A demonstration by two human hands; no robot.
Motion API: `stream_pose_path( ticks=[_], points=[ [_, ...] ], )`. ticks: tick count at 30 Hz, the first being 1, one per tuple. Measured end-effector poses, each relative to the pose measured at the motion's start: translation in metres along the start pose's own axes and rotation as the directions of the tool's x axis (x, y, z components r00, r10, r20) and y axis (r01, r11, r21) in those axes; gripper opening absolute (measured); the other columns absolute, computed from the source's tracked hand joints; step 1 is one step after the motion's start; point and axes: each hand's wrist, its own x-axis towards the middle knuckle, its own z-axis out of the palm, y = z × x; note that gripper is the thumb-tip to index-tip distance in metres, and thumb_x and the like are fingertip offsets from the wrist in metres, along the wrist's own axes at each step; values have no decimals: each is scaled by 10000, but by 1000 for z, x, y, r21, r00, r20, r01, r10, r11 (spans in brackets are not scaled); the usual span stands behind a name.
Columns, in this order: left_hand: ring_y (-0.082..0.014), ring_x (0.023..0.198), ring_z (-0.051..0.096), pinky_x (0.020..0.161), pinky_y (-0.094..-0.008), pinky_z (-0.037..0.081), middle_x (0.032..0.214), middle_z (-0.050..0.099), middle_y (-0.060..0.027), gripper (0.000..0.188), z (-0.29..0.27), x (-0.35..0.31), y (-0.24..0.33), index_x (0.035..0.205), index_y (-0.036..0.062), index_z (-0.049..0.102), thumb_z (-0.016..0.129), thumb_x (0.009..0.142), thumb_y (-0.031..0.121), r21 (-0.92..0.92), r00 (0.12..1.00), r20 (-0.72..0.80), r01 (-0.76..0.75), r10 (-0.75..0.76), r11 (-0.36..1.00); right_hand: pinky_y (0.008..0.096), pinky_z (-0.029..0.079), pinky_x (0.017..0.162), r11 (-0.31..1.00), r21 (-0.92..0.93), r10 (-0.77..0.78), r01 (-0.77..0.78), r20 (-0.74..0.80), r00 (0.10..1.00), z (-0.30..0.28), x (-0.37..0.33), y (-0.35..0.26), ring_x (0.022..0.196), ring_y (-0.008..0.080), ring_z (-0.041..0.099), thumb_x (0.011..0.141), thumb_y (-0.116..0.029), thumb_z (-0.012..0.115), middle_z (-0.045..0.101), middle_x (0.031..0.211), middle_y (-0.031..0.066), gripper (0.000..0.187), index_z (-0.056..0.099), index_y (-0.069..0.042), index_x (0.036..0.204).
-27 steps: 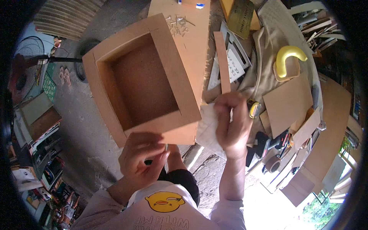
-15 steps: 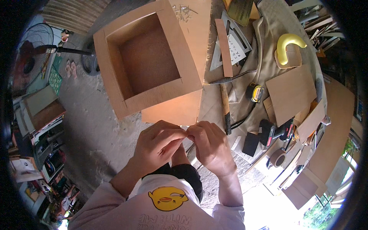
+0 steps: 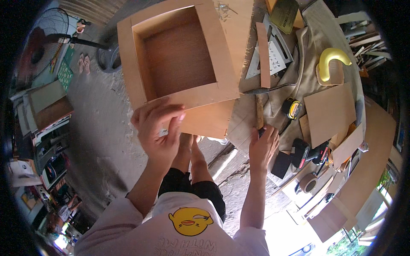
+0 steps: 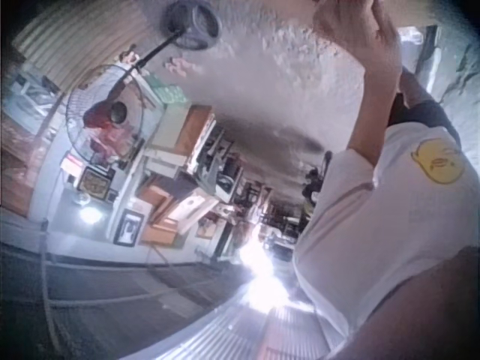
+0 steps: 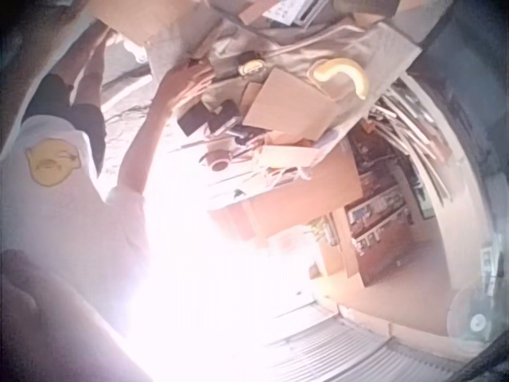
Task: The person assembles a small wooden box by hand, using a hammer to drive nails into the corners. They repeatedly pick up nails, position them, and hammer them into place. Another person briefly appears and shows a phone screen, but the primary task remains the box assembly.
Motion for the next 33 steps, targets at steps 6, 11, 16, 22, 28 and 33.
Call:
stream_pose_path(
  ticks=[6, 11, 16, 22, 28, 33],
  points=[
    [-197, 1188, 640, 1129, -432, 246, 1089, 727, 76, 76, 17, -10, -1, 905, 228, 722, 791, 873, 224, 56, 992, -70, 105, -101, 993, 420, 499, 713, 947, 290, 140, -137, 10, 990, -15, 0, -8, 792, 321, 628, 1037, -255, 609, 636, 882, 172, 308, 532, 4, 1185],
    [-196, 1207, 642, 1150, -425, 240, 1078, 738, 69, 84, 16, -11, -3, 927, 231, 732, 798, 877, 216, -5, 991, -80, 111, -111, 994, 278, 428, 546, 729, 677, 146, -102, -8, 989, -62, -41, -34, 600, 107, 552, 1056, -193, 538, 585, 706, 33, 220, 576, 12, 1122],
    [-231, 1213, 646, 1108, -444, 304, 1061, 751, 20, 113, 14, -10, -5, 923, 191, 746, 819, 846, 153, -37, 991, -95, 86, -89, 996, 349, 467, 479, 817, 517, -270, 256, -50, 962, -108, -60, -65, 510, 241, 638, 1000, -115, 607, 612, 640, 143, 199, 593, 67, 1078],
    [-200, 1199, 655, 1144, -409, 252, 1066, 755, 44, 76, 19, -13, -9, 921, 194, 732, 797, 883, 201, -71, 989, -115, 90, -98, 993, 337, 456, 449, 779, 547, -387, 306, 35, 921, -132, -47, -100, 499, 274, 654, 988, -108, 639, 619, 639, 157, 214, 594, 86, 1067],
    [-207, 1219, 646, 1140, -416, 258, 1073, 752, 35, 91, 16, -13, -8, 952, 176, 724, 787, 887, 190, -114, 990, -105, 84, -96, 990, 321, 444, 452, 830, 466, -395, 308, 100, 913, -126, -48, -111, 480, 234, 625, 988, -111, 644, 594, 629, 134, 221, 587, 75, 1092],
    [-210, 1263, 626, 1138, -417, 303, 1098, 763, 38, 125, 14, -15, -11, 939, 210, 758, 827, 848, 260, -60, 992, -74, 98, -102, 993, 298, 373, 520, 842, 484, -263, 238, -16, 965, -142, -57, -115, 540, 139, 505, 1060, -250, 543, 625, 718, 86, 305, 595, 49, 1028]
  ],
)
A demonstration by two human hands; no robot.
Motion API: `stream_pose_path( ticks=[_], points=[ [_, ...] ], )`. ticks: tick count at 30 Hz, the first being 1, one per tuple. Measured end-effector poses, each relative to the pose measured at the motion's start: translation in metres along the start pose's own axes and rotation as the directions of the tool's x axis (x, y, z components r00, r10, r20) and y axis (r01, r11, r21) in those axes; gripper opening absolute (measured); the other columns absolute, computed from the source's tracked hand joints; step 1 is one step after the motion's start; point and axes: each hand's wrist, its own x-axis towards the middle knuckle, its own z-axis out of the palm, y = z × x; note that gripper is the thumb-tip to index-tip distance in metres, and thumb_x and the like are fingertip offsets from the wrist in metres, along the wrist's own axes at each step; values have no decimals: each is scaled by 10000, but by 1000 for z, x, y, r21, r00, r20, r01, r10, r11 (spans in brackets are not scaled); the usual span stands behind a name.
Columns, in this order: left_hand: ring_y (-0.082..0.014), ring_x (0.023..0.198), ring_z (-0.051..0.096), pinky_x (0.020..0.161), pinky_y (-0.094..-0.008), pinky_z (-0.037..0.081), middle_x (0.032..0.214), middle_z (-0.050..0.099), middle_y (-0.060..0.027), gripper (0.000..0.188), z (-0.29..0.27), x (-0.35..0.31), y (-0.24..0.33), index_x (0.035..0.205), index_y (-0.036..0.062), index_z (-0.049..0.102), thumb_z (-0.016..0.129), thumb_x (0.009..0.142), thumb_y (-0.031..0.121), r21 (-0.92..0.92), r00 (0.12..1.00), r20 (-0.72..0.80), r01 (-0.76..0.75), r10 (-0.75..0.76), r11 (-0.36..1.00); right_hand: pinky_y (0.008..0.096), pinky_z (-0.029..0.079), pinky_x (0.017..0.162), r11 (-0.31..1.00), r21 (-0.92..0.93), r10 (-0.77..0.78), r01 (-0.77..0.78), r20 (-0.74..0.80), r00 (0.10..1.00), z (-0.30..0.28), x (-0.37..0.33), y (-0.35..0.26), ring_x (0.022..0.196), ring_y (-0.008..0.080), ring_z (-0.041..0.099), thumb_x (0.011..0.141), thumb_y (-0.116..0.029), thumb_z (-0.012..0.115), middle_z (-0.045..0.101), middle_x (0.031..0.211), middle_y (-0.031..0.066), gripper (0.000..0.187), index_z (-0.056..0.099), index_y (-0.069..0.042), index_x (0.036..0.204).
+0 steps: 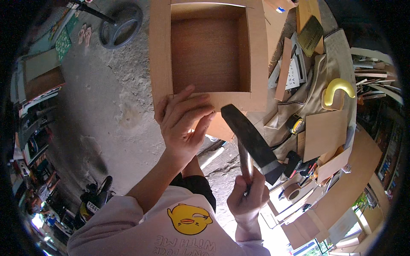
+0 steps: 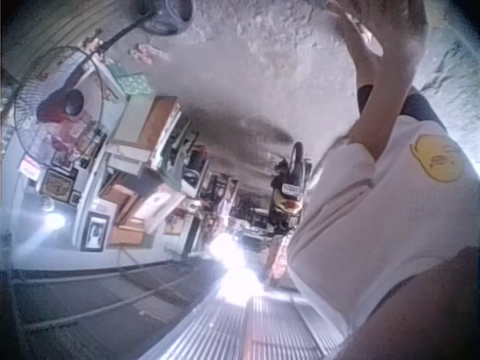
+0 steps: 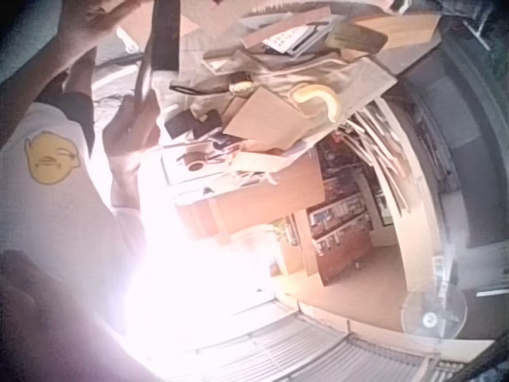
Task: The person assembles a small wooden box by hand, using a hammer to drive nails into the corners. They repeatedly pick up nails, position them, and hammer them into place. Another person briefly appears and shows a phone screen, but the primary task remains the box assembly.
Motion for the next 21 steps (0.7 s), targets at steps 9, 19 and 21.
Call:
stream_pose_path(
  ticks=[9, 19, 21],
  points=[
    [-230, 1335, 582, 1213, -515, 240, 1284, 708, 73, 131, -25, 2, -24, 932, 262, 715, 812, 845, 280, 116, 984, 139, -130, 114, 985, 330, 435, 525, 973, -117, -206, 201, -28, 978, 9, -11, 19, 569, 200, 578, 1050, -194, 538, 629, 741, 121, 263, 612, 58, 1046],
    [-213, 1329, 586, 1201, -503, 254, 1276, 711, 90, 144, -18, -2, -31, 860, 272, 684, 819, 835, 229, 129, 982, 94, -173, 161, 976, 273, 408, 509, 976, 8, -218, 220, -78, 973, 10, -18, 29, 564, 179, 513, 1056, -215, 517, 571, 765, 101, 329, 529, 91, 1176],
    [-199, 1327, 588, 1199, -498, 254, 1272, 713, 92, 139, -15, -4, -34, 855, 273, 684, 816, 841, 234, 131, 981, 86, -186, 176, 974, 326, 453, 554, 992, -124, 21, 5, 213, 977, 12, -4, 11, 632, 296, 630, 1031, -162, 542, 665, 835, 204, 269, 563, 91, 1120]
  ],
)
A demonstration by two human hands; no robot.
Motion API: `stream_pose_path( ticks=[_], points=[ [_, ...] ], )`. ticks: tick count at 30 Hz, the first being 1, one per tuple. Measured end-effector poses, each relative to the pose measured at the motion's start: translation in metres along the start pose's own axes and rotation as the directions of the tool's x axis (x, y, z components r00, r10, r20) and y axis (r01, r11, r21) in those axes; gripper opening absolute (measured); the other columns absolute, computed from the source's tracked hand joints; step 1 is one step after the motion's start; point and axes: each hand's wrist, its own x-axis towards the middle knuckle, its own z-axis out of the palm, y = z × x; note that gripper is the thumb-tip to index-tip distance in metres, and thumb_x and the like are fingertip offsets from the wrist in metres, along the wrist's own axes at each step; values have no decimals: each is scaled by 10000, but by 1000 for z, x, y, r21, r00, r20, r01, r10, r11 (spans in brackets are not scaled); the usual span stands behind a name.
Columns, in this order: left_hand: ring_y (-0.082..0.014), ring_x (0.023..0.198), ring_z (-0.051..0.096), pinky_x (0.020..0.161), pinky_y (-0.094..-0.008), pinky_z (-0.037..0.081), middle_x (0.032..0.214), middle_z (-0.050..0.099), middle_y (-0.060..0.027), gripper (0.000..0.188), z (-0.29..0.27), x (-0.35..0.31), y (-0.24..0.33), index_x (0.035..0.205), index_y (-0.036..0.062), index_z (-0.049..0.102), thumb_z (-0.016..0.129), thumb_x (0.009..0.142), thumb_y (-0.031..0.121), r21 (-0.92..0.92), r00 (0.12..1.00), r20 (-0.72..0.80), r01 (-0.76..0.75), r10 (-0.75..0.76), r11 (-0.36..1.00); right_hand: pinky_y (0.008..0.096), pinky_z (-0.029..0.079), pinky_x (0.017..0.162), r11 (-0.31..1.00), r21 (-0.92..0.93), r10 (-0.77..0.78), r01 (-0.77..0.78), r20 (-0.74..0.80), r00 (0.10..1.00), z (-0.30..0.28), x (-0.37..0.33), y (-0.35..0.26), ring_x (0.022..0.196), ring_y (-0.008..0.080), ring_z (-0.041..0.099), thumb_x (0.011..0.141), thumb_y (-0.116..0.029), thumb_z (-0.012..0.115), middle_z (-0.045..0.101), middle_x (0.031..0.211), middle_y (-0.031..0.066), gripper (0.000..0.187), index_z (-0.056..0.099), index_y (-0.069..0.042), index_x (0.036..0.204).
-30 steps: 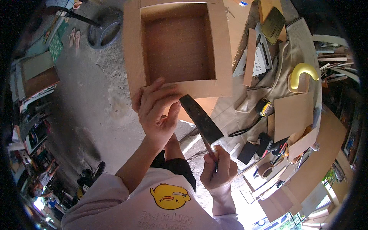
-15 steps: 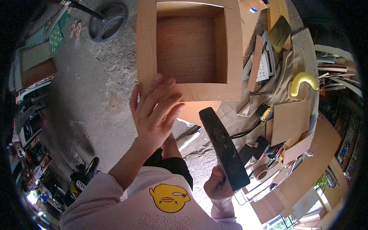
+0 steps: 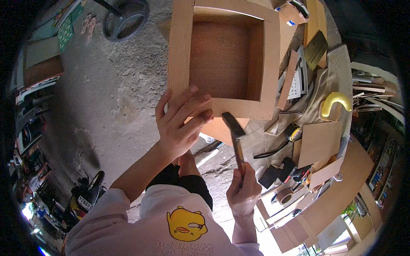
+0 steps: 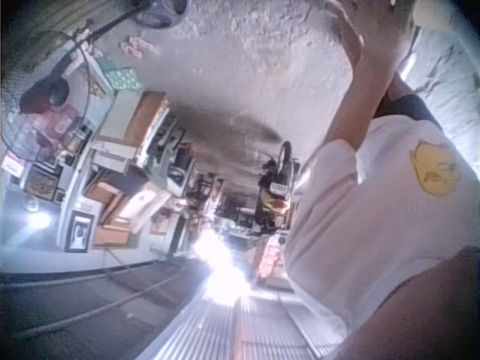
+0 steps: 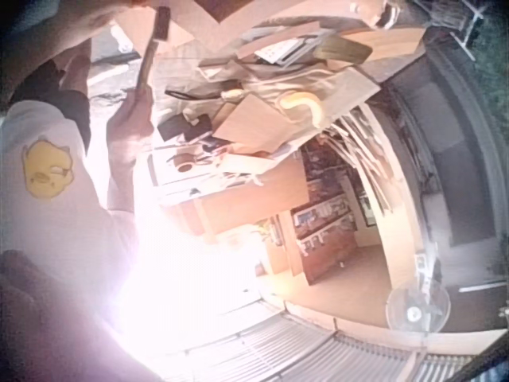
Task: The person assembles a small wooden box by hand, using a hammer to drive nails into the corners. They repeatedly pick up nails, position them, and hammer them into place. Another person briefly appears and shows a phone screen, but the primary task remains the box assembly.
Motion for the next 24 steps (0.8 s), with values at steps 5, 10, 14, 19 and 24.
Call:
stream_pose_path(
  ticks=[5, 10, 14, 19, 24],
  points=[
    [-177, 1320, 591, 1197, -487, 257, 1269, 712, 96, 135, -5, -2, -2, 832, 277, 679, 806, 855, 239, -10, 1000, 9, 17, -17, 1000, 271, 312, 479, 927, 186, -205, 325, -474, 856, 3, -22, 13, 527, 129, 454, 1085, -294, 440, 492, 663, 42, 385, 551, -40, 818],
    [-181, 1309, 600, 1195, -485, 262, 1262, 711, 100, 144, -4, 2, -2, 815, 270, 671, 807, 850, 238, -1, 1000, 5, 1, -1, 1000, 389, 471, 457, 984, -70, -174, 166, -143, 974, 1, 6, -11, 494, 324, 615, 1029, -133, 483, 636, 687, 177, 201, 589, 27, 1086],
    [-183, 1310, 599, 1193, -489, 265, 1261, 709, 104, 150, -4, -2, -4, 824, 269, 667, 809, 849, 228, -1, 1000, 13, 24, -24, 1000, 435, 430, 430, 953, 193, -200, 231, -170, 965, -6, -11, -2, 499, 420, 615, 1047, -133, 518, 581, 636, 239, 164, 548, 12, 976],
    [-182, 1306, 602, 1194, -492, 262, 1251, 715, 96, 171, -8, 0, -2, 837, 273, 666, 825, 836, 209, -10, 999, 41, 9, -9, 1000, 417, 414, 475, 991, 126, -27, 55, -216, 976, -4, 0, -13, 535, 366, 592, 1059, -164, 523, 566, 661, 210, 210, 541, 11, 944],
    [-184, 1318, 593, 1199, -494, 254, 1250, 718, 81, 181, -4, 1, -2, 868, 289, 679, 834, 822, 209, -15, 1000, 8, -4, 4, 1000, 452, 396, 499, 999, -21, 28, -27, 19, 999, 3, 9, -16, 550, 424, 575, 1045, -141, 540, 545, 672, 213, 225, 500, 0, 874]
  ],
)
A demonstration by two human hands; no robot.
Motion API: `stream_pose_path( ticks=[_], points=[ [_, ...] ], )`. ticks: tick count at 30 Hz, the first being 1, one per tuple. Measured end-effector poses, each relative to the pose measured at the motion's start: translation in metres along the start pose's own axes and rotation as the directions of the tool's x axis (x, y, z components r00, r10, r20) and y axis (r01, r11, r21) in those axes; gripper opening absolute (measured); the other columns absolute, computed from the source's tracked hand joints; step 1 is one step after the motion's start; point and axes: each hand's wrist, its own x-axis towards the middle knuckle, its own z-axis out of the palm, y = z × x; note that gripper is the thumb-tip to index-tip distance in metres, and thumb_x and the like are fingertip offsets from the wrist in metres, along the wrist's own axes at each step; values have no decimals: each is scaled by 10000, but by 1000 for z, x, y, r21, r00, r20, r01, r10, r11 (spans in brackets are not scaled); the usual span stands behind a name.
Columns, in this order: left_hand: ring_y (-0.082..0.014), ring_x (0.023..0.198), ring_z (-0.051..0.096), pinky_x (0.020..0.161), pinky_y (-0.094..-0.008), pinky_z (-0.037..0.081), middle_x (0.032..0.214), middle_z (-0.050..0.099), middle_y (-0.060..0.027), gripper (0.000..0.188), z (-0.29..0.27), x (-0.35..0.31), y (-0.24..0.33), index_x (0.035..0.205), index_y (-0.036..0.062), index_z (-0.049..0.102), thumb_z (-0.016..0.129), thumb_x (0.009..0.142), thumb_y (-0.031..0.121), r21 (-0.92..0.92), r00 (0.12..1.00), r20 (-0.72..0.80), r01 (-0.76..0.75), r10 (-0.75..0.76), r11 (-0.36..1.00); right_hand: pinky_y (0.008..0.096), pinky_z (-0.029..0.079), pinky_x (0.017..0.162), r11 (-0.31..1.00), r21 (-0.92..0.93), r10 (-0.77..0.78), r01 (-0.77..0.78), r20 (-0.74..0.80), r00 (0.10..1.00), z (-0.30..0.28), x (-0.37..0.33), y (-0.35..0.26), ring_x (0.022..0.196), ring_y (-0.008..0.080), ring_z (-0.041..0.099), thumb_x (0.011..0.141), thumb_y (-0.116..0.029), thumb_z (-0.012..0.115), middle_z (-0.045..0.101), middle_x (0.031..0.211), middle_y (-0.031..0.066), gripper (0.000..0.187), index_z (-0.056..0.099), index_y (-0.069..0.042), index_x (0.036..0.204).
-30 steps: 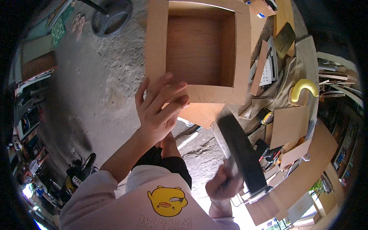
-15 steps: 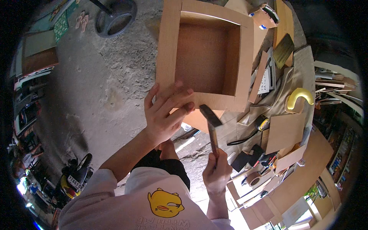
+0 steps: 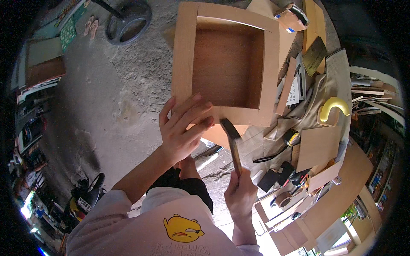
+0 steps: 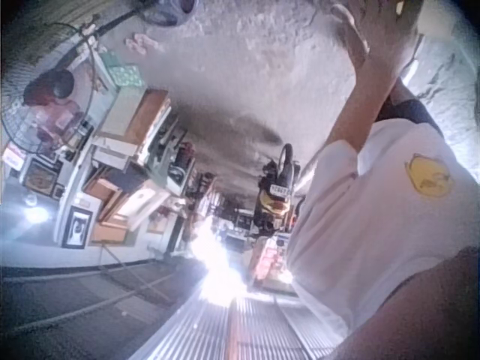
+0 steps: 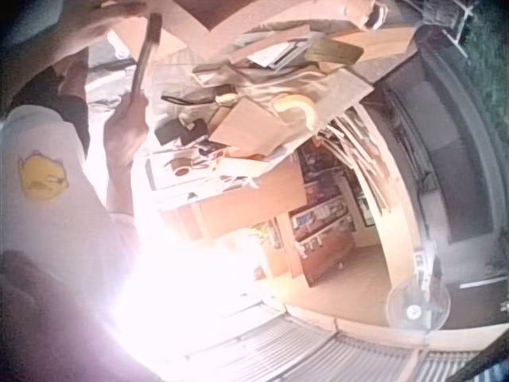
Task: The person assembles a small wooden box by hand, using a hammer to drive nails into the corners. They repeatedly pick up nails, position them, and hammer them into place. Another person briefly appears and shows a phone screen, but the primary task remains the box assembly.
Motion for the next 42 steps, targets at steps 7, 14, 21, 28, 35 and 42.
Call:
stream_pose_path(
  ticks=[7, 14, 21, 28, 35, 42],
  points=[
    [-205, 1333, 580, 1203, -515, 244, 1285, 695, 82, 168, -4, 0, 0, 914, 285, 706, 819, 818, 205, 22, 998, 68, 0, -2, 1000, 394, 466, 471, 996, 64, -57, 68, -157, 986, 1, -7, 12, 536, 360, 649, 1021, -121, 583, 603, 659, 182, 127, 582, -12, 957],
    [-236, 1323, 584, 1195, -521, 276, 1378, 635, 0, 282, -34, 23, 20, 1076, 264, 731, 797, 811, 195, 66, 940, 340, -5, -18, 998, 260, 353, 493, 928, 323, 283, -187, -280, 917, 11, -7, 71, 561, 78, 491, 1089, -222, 487, 566, 688, 67, 293, 557, 38, 973],
    [-293, 1097, 643, 858, -421, 572, 1305, 596, -120, 486, -33, 72, 13, 1270, 191, 678, 809, 805, 146, -115, 791, 591, -108, 156, 987, 465, 502, 713, 974, -24, 172, -226, -572, 802, 63, 48, 176, 807, 415, 636, 1011, -137, 624, 632, 863, 200, 162, 610, 12, 1073],
    [-197, 840, 654, 631, -329, 525, 1167, 626, -62, 361, -15, 59, 32, 1175, 219, 720, 802, 828, 164, -95, 884, 465, -8, 52, 995, 443, 490, 815, 996, -21, -79, 82, -579, 811, 22, 179, 120, 873, 353, 601, 943, 38, 626, 649, 941, 142, 136, 648, 10, 1074],
    [-187, 821, 666, 610, -292, 506, 1199, 628, -66, 386, 6, 79, 29, 1201, 217, 713, 818, 832, 176, -96, 867, 484, -77, 114, 992, 431, 531, 783, 921, 46, -316, 387, -491, 812, 1, 369, 93, 902, 362, 661, 897, -10, 693, 664, 958, 169, 139, 713, -29, 1033],
    [-177, 871, 699, 637, -257, 509, 1196, 658, -56, 432, 0, 76, 17, 1309, 230, 669, 785, 899, 300, -125, 836, 529, -91, 144, 988, 430, 566, 754, 897, 57, -401, 439, -312, 861, 4, 443, 102, 865, 324, 703, 882, -77, 728, 680, 956, 118, 147, 723, -65, 1028]
  ],
)
